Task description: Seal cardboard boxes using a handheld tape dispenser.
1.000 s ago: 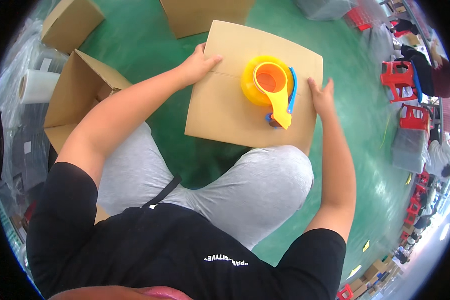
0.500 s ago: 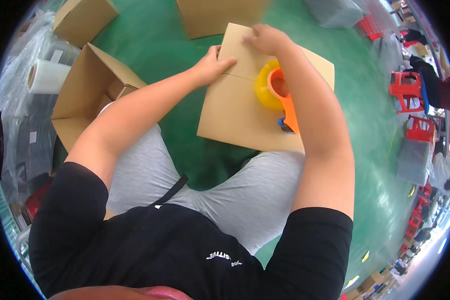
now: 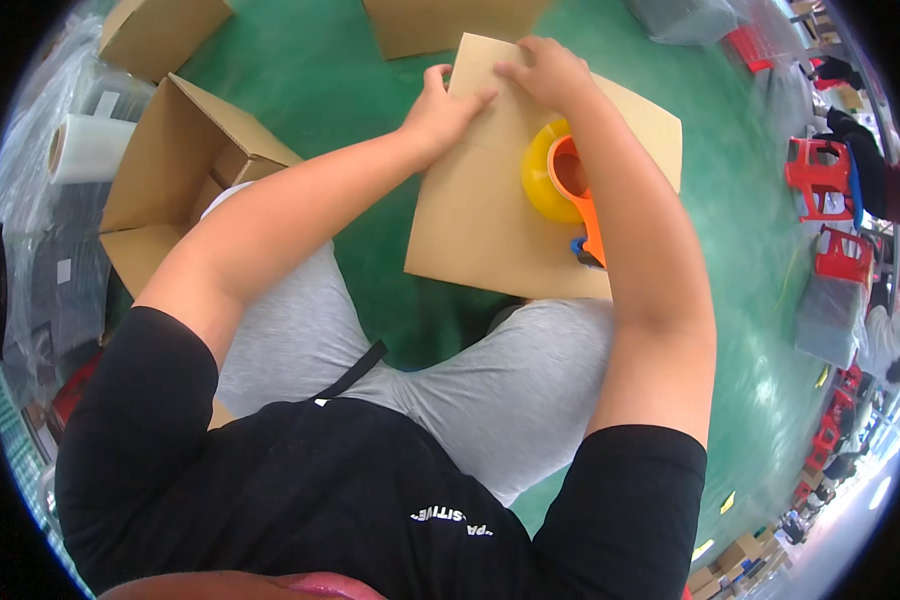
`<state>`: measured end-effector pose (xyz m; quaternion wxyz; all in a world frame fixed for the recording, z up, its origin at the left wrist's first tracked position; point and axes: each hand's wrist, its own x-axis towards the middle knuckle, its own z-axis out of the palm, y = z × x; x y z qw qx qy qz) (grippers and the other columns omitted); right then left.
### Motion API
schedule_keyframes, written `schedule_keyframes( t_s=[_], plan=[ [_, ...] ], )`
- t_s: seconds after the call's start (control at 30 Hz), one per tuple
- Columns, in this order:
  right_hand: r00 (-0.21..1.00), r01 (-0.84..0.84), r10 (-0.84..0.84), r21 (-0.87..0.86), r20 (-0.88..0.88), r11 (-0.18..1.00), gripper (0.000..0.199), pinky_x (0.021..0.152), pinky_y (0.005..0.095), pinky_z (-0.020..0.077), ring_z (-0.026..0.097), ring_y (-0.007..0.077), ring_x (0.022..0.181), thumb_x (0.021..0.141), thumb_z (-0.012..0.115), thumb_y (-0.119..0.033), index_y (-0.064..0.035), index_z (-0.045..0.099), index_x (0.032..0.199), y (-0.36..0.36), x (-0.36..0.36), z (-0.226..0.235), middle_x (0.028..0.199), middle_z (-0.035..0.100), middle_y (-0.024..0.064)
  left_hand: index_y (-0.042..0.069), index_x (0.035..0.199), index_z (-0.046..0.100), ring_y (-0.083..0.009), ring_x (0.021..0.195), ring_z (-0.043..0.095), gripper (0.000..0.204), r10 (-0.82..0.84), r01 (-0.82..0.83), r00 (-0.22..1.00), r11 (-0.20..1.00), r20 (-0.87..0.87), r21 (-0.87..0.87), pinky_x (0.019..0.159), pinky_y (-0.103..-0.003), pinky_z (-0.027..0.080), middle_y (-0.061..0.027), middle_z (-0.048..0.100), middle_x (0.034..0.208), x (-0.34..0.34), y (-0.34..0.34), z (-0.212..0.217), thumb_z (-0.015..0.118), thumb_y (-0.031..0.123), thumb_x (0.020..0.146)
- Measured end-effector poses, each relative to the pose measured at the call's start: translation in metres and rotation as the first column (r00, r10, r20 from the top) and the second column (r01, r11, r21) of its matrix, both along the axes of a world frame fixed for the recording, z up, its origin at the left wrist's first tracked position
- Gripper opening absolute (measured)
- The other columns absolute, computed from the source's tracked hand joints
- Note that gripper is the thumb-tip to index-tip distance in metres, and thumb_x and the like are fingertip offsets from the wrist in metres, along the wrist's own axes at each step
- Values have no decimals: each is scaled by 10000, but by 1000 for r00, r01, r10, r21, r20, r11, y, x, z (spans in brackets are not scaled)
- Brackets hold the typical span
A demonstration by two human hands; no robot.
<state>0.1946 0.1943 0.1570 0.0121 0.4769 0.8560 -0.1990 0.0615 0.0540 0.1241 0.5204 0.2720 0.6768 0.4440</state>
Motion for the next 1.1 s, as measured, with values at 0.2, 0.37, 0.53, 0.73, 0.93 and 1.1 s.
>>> schedule_keyframes(
  t_s=[0.2, 0.37, 0.53, 0.73, 0.93, 1.1],
  plan=[
    [949, -165, 235, 304, -209, 938, 439, 1066, 404, 406, 504, 336, 1282, 978, 537, -321, -78, 550, 1343, 13, 45, -9, 1407, 527, 153, -7, 1415, 321, -325, 1071, 652, 887, -169, 205, 845, 979, -507, 14, 911, -400, 516, -209, 639, 1222, 4, 5, 5, 692, 537, 820],
    [783, -614, 529, 545, 327, 571, 355, 1050, 428, 417, 524, 308, 1259, 836, 566, -14, -52, 612, 1186, -24, 143, 83, 1381, 555, 105, -12, 1397, 359, -330, 1066, 653, 880, -165, 201, 827, 980, -537, 7, 909, -402, 515, -206, 662, 1175, -3, 1, 7, 683, 557, 810],
    [755, -655, 601, 351, 263, 669, 415, 1120, 456, 368, 437, 285, 1372, 799, 604, -25, -81, 583, 1209, -103, 189, 60, 1382, 556, 53, -12, 1396, 363, -332, 1057, 656, 880, -177, 188, 802, 981, -570, -40, 902, -399, 519, -197, 667, 1170, -3, 2, 2, 680, 558, 805],
    [828, -561, 531, 257, 179, 787, 438, 1121, 410, 353, 441, 299, 1372, 816, 643, -62, -47, 568, 1247, -115, 169, 72, 1324, 578, 92, 22, 1409, 369, -316, 1094, 644, 848, -146, 170, 828, 985, -542, -5, 925, -398, 507, -191, 657, 1201, -1, -1, 5, 673, 544, 813],
    [839, -275, -73, -535, -539, 799, 605, 1088, 331, 348, 456, 173, 1298, 981, 585, -399, 38, 464, 1382, -79, 179, 101, 1354, 535, 64, 43, 1353, 417, -314, 1088, 639, 817, -138, 151, 880, 988, -454, -8, 916, -403, 505, -161, 657, 1199, -12, -4, 5, 702, 547, 776],
    [830, -226, -61, -434, -554, 872, 1034, 1058, 358, 389, 501, 212, 1251, 708, 867, -407, -7, 303, 1475, -72, 171, 90, 1258, 565, 79, 29, 1352, 415, -304, 1082, 642, 808, -126, 146, 879, 989, -461, 8, 911, -394, 507, -154, 660, 1194, -6, -3, 5, 694, 528, 781]
  ],
)
